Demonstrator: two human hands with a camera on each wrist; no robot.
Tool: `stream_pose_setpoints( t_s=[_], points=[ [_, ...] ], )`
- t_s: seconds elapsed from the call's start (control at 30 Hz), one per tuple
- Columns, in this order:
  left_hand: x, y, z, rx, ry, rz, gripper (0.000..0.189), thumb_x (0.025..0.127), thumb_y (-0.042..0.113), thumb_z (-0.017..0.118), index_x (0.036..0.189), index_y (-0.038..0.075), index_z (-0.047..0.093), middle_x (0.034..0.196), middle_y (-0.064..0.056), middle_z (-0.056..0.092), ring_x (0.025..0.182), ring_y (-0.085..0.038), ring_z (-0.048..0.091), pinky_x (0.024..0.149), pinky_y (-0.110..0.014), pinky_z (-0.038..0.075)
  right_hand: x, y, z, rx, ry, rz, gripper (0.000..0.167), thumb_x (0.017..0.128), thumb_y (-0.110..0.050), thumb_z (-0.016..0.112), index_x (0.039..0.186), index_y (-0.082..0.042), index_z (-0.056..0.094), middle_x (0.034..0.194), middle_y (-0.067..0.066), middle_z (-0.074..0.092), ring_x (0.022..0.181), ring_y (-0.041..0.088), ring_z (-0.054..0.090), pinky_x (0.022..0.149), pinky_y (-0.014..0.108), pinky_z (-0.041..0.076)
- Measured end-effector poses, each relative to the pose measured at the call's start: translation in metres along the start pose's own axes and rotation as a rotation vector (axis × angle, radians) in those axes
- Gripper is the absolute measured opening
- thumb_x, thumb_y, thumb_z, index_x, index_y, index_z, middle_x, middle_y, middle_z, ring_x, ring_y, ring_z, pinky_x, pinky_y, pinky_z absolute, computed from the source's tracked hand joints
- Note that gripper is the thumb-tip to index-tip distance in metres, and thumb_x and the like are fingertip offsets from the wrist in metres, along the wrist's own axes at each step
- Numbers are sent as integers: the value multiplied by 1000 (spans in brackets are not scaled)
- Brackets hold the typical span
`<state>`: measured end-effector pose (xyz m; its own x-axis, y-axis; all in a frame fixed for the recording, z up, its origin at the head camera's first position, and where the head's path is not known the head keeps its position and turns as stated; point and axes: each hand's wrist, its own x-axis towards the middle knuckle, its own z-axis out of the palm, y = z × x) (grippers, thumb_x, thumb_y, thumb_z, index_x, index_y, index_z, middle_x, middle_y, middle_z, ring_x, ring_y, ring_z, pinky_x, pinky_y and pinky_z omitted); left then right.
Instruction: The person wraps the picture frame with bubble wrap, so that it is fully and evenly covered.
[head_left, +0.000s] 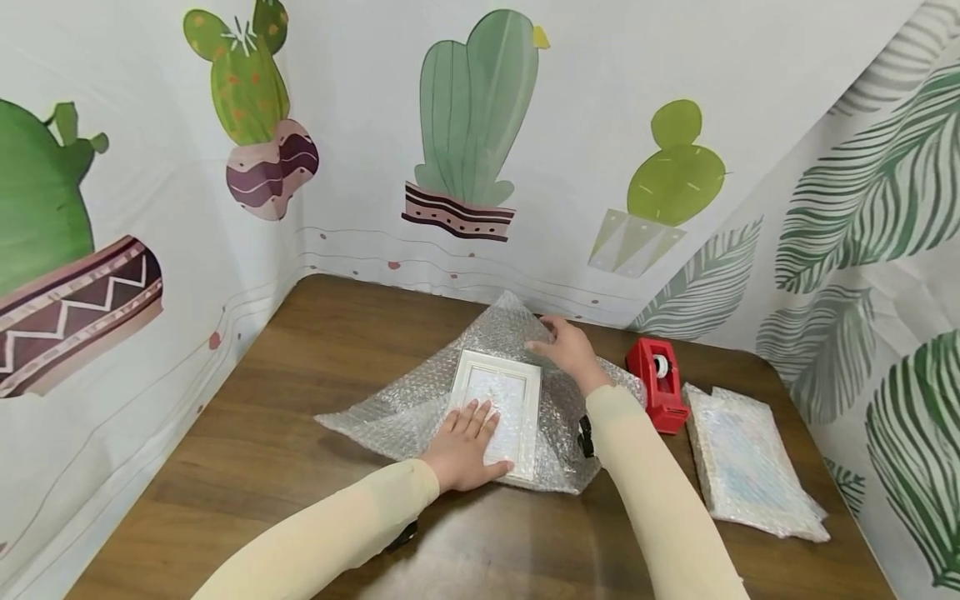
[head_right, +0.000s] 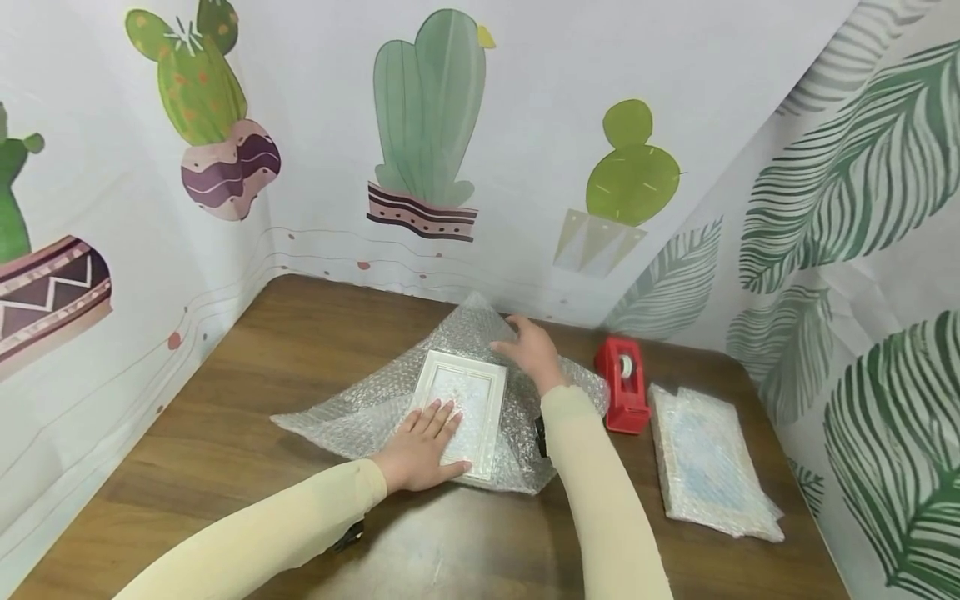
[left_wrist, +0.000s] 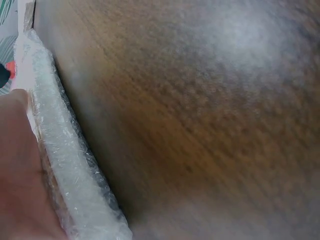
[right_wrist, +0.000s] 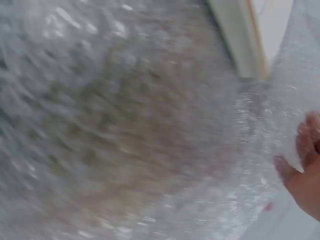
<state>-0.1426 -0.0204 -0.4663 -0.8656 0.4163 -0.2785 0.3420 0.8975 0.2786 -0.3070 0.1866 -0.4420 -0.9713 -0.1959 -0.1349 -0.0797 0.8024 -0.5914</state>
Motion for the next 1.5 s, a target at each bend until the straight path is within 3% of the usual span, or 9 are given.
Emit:
stream_pose_setpoints(
  t_s=[0.2,0.33,0.4,0.53,0.63,0.97,1.17,1.33,1.5],
  points=[
    [-1,0,-2,-14,-13,-6,83,101,61,46,163,10,26,174,-11,16,163,-30,14,132,-49,15,5,-27,-2,-190,-136,-113,63,100,-53,58,139,-3,61,149,19,58,135,40,57,112,58,46],
    [0,0,0,-2,-5,-8,84,101,63,45,163,11,27,174,-9,18,162,-29,15,132,-49,16,13,-40,3,-125,-145,-193,35,99,-37,61,87,-5,67,114,18,70,102,32,66,94,47,54],
    [0,0,1,7,0,-7,84,100,64,45,163,11,27,174,-9,18,162,-29,16,132,-49,17,17,-45,5,-94,-175,-211,29,97,-31,63,81,-8,57,96,13,64,87,25,59,83,39,51],
    [0,0,2,13,-1,-4,84,101,65,44,163,11,27,174,-10,17,162,-30,16,132,-49,17,19,-54,7,-123,-265,-156,44,104,-36,56,129,-2,64,124,21,68,115,34,66,103,44,52],
    [0,2,2,14,0,5,84,101,64,44,163,11,27,173,-10,18,162,-30,16,132,-49,17,15,-56,4,-134,-305,-90,62,109,-42,43,153,1,44,158,23,46,149,42,41,125,53,33],
    [2,1,4,27,13,-12,85,100,65,44,163,10,28,173,-11,19,162,-30,17,132,-48,17,-20,-50,8,1,-374,-71,60,112,-39,33,154,3,40,162,26,36,153,45,32,127,56,27],
    [5,1,7,40,31,-16,84,101,64,44,163,9,28,173,-11,18,162,-30,15,132,-48,16,-46,-43,29,37,-264,-115,56,112,-34,36,152,5,42,162,26,36,152,45,34,127,57,26],
    [6,2,9,47,43,-21,84,101,65,44,163,10,28,173,-10,18,162,-29,16,132,-47,17,-59,-40,44,-51,-146,-232,47,110,-28,43,152,-7,49,159,16,46,151,40,39,124,58,31],
    [6,2,10,39,39,-29,86,100,67,43,162,10,29,173,-9,20,162,-29,17,131,-47,18,-67,-37,58,-129,-130,-231,47,110,-30,42,153,-11,48,162,11,43,154,36,36,126,58,28]
  ],
)
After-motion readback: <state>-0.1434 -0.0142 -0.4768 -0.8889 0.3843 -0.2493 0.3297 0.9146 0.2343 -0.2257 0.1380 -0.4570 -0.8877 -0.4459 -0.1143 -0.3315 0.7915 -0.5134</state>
